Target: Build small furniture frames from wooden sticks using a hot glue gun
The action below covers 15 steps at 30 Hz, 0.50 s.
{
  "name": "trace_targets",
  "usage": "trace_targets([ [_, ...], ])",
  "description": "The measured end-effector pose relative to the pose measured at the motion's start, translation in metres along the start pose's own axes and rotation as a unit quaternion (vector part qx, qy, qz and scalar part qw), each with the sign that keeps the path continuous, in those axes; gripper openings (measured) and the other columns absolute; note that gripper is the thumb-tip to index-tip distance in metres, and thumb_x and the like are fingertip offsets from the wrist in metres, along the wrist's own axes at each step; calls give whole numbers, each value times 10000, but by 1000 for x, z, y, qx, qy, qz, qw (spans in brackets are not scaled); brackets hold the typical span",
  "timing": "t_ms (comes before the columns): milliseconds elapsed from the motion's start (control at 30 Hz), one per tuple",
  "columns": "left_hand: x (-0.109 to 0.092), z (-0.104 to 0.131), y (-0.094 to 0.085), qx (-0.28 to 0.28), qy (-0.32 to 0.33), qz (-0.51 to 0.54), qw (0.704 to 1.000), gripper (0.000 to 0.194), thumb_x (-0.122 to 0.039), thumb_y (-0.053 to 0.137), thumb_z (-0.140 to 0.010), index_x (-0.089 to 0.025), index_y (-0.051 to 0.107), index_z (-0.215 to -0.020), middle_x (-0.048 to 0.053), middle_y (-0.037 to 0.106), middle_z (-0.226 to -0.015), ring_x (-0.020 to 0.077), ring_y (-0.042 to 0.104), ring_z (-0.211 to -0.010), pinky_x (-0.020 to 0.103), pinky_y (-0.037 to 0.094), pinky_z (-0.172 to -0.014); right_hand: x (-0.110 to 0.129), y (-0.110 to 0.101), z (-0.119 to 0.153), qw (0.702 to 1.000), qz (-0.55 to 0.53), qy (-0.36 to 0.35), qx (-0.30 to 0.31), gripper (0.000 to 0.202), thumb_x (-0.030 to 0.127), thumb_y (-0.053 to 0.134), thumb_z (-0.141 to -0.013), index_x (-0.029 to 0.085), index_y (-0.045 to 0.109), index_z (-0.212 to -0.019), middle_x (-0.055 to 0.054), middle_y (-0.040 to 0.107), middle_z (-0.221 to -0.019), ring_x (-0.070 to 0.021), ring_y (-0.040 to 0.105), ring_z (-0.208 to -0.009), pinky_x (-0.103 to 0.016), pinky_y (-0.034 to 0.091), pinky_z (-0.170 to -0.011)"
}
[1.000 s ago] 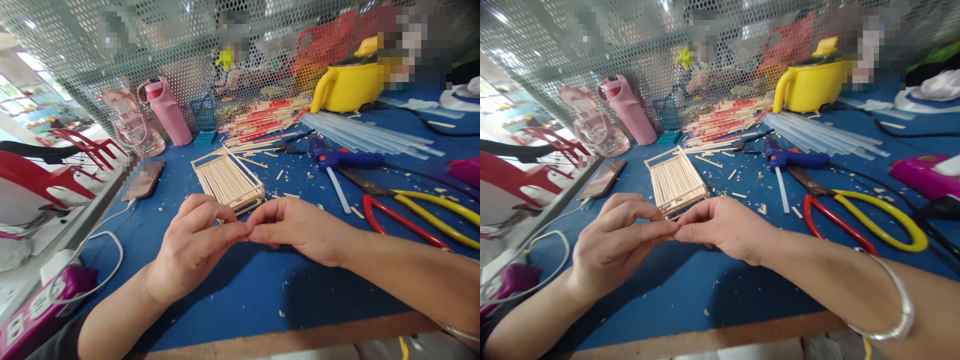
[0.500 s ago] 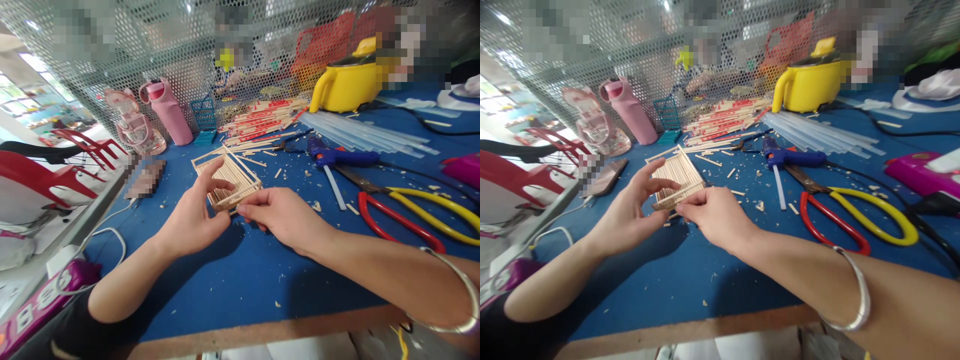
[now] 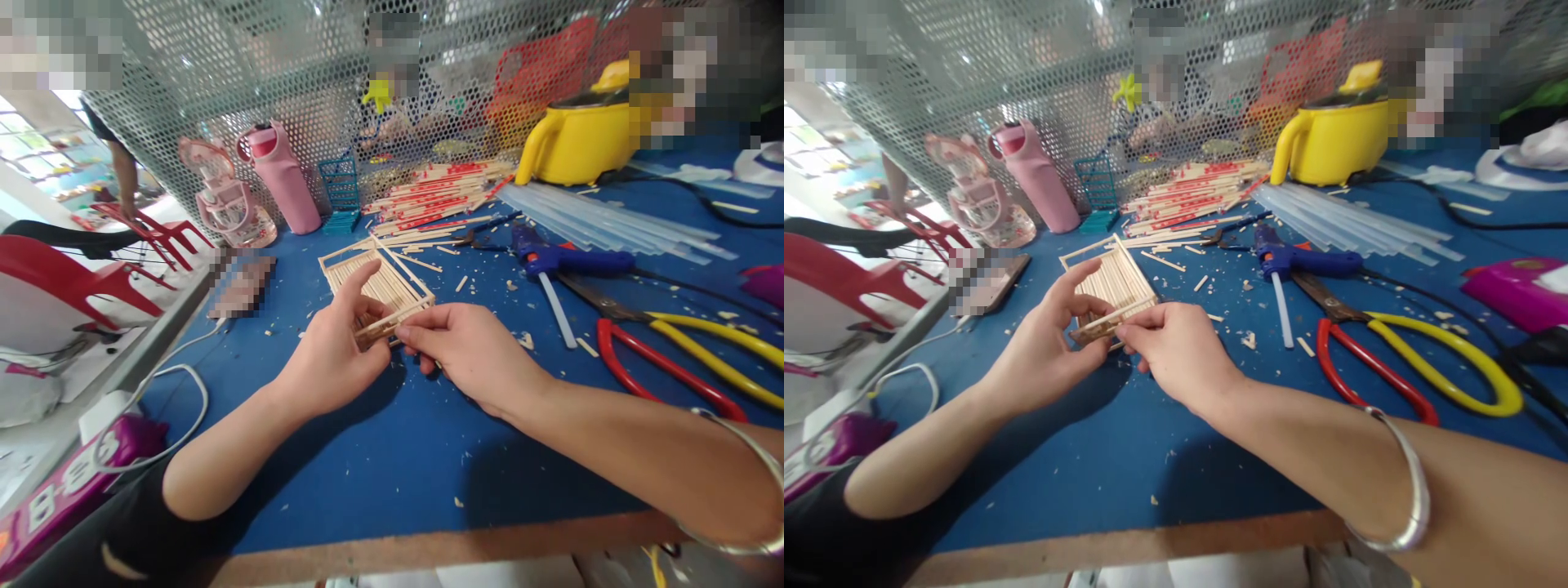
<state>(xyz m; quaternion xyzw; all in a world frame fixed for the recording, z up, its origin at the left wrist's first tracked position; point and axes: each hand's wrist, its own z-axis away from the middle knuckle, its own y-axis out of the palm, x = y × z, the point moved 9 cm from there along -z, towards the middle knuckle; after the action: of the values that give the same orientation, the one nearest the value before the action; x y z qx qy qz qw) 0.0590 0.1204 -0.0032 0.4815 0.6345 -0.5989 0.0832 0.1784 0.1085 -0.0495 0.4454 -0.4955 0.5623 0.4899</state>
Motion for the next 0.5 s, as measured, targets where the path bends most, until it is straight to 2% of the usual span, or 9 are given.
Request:
trace_targets([
  [500,0,0,-2,-31,12,40,999,763,-79,596,-749,-242,281,-1424,23,642,-922,130,649,-746,252,525,-659,2,2,0,1000,-25,10,5,129,216,620,-802,146,666,-704,12,597,-610,-53,470,-431,-191,364,-405],
])
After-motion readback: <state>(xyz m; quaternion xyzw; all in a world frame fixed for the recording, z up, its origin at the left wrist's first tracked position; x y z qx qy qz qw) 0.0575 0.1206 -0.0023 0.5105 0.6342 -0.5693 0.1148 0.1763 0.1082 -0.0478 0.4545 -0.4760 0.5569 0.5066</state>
